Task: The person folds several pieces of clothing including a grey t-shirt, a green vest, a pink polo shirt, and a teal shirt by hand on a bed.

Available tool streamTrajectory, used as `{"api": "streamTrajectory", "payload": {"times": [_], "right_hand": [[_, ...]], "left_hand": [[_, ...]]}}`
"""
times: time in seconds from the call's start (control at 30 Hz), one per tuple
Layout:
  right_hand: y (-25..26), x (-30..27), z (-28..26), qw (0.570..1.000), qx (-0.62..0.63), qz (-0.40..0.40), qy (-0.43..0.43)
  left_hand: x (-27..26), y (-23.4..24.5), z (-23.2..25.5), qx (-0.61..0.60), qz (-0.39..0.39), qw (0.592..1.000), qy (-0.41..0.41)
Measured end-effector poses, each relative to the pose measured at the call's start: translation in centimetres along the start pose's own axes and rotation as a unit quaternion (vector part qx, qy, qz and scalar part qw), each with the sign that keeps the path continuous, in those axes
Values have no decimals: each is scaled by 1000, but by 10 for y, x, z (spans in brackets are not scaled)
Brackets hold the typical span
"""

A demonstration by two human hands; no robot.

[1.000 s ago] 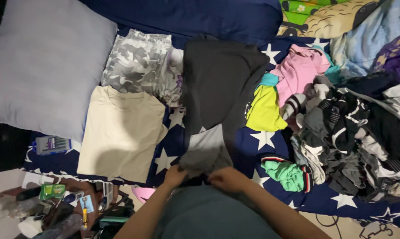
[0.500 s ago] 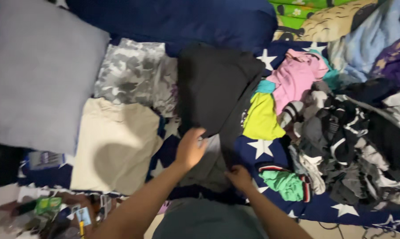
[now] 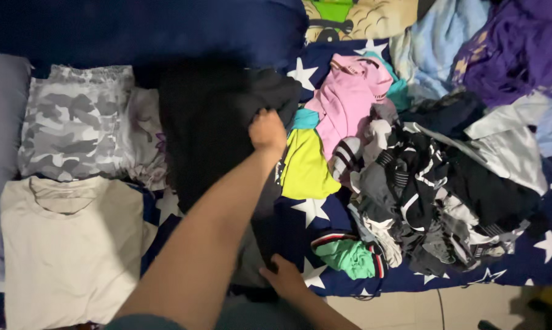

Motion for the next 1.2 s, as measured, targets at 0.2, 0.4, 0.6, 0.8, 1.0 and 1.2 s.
{"api": "streamTrajectory", "payload": {"times": [0.2, 0.4, 0.6, 0.8, 1.0, 1.2], "right_hand": [[-5, 14, 17, 999, 37, -8, -14], [-14, 27, 32, 999, 28, -30, 4], [-10, 23, 35, 1000, 5, -29, 8], [-13, 21, 34, 999, 27, -32, -16], [-13, 21, 40, 999, 9, -22, -38], [-12, 35, 49, 999, -29, -5, -21]], "left_hand": [[15, 22, -64, -375, 106, 915, 106], [28, -16, -104, -683, -219, 632, 293], [55, 55, -49, -709, -324, 610, 141], [107, 63, -33, -789, -187, 583, -55], [87, 123, -93, -439, 50, 891, -105], [-22, 175, -210, -121, 309, 940, 79]]}}
Point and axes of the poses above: each hand's wrist, its own x-axis towards the middle knuckle, its own y-axis out of the back of the hand, z = x × y, the point moved 10 cm from there along x, towards the middle knuckle, and after that the axes turned 15 degrees about x, right-handed, at the moved point
